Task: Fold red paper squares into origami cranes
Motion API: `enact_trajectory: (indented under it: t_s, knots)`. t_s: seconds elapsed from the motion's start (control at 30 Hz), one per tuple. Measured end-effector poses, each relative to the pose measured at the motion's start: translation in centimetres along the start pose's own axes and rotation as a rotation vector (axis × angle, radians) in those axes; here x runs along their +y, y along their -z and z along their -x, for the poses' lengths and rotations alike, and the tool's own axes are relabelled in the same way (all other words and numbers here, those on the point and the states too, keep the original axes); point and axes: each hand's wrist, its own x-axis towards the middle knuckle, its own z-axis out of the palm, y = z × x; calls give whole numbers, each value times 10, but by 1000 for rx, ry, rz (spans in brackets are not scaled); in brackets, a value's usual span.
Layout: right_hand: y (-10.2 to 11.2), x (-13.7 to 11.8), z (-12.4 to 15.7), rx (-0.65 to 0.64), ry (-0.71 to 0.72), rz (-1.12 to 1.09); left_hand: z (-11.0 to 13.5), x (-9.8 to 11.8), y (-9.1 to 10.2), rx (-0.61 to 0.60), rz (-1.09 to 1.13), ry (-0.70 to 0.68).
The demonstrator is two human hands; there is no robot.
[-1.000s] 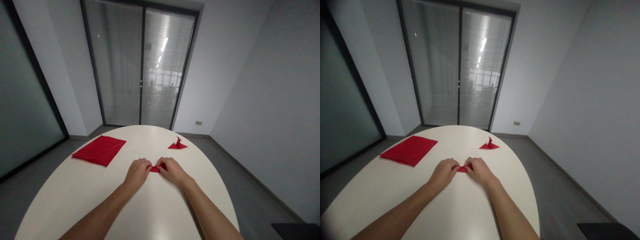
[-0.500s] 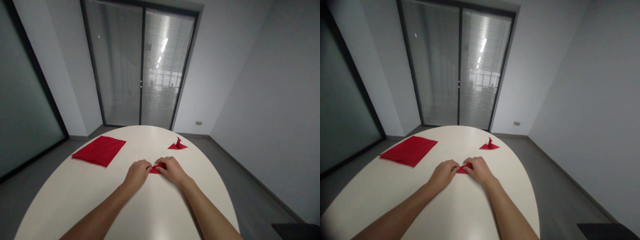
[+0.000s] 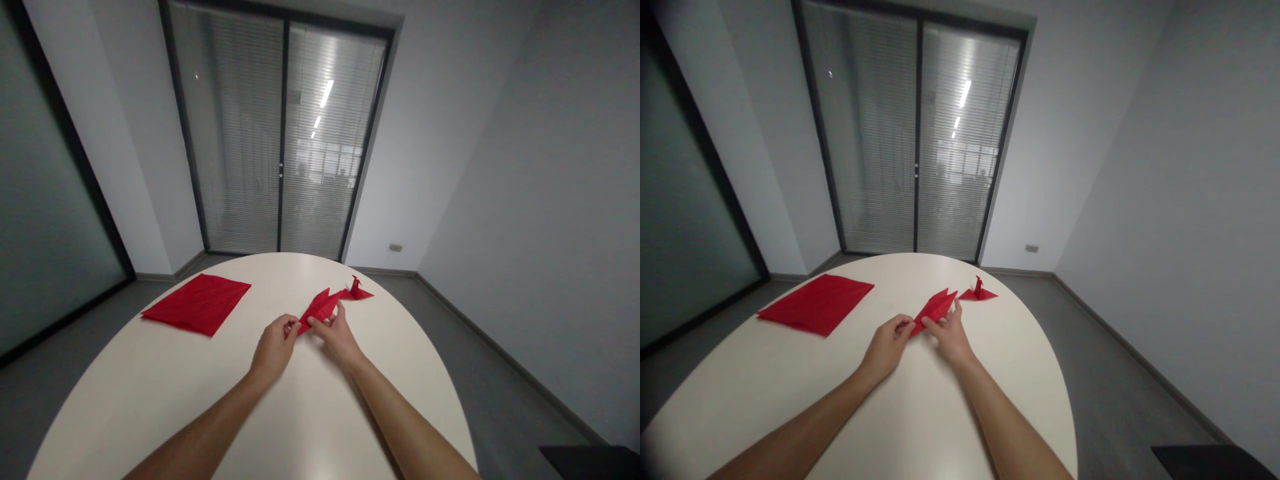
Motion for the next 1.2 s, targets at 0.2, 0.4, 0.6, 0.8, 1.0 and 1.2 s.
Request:
enact_trajectory:
  t_s: [0.2,0.4,0.6,0.8,1.0,1.2]
  knots:
    - [-2,-6,1,-143,-23,8,1,1,-8,14,174,72]
    - [3,-6,-1,-162,-31,117,0,5,-10,-1,253,101]
    - [3,-6,0,-181,-66,119,-3,12,-6,-89,443,228]
    - [10,-6,-3,-222,-161,133,-3,15,1,-88,376,311]
    - [11,-11,3,-304,-243,87,-4,14,4,-30,313,322]
    - [10,-2,5,-341,-335,67,-3,8,2,44,275,314]
